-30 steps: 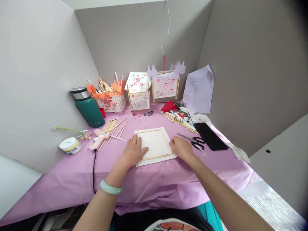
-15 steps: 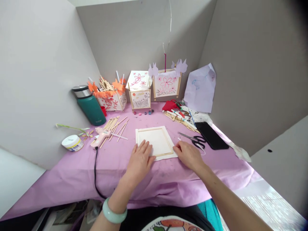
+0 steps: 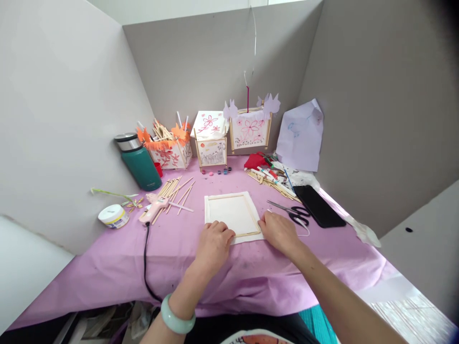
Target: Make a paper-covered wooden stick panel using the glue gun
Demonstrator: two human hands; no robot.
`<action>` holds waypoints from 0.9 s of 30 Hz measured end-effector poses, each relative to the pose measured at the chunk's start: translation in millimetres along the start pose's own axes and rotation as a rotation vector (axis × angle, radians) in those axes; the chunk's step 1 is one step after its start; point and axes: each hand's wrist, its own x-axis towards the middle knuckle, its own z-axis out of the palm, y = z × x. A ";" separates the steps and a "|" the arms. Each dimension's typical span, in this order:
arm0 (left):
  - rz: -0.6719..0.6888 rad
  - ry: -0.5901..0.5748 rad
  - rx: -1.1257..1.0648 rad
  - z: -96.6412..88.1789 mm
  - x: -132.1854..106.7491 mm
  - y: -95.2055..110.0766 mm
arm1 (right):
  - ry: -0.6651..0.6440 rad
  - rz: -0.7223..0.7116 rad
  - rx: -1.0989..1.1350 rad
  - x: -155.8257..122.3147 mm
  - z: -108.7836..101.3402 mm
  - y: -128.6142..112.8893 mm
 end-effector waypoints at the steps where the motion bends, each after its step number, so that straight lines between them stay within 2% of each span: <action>1: 0.013 -0.015 0.011 -2.8 1.3 -1.0 | -0.012 -0.003 0.002 -1.0 -1.0 -0.4; 7: 0.003 -0.095 0.002 -11.6 0.5 -12.8 | -0.055 -0.014 0.025 -4.4 -6.5 -2.8; 12: 0.039 0.002 -0.036 -2.6 -0.4 -11.6 | -0.017 0.024 0.023 15.2 -7.8 -10.7; 15: 0.076 -0.033 -0.009 4.7 10.2 -9.7 | 0.018 0.060 0.015 27.8 -2.2 -18.4; 21: -0.069 -0.143 0.165 13.0 39.9 -20.5 | 0.056 0.096 -0.003 33.0 8.9 -21.8; 24: -0.138 -0.190 0.215 15.8 44.3 -27.1 | 0.058 0.087 -0.003 35.5 9.7 -19.8; 27: -0.142 -0.195 0.217 15.9 45.7 -31.5 | 0.076 0.083 -0.003 41.7 10.3 -20.1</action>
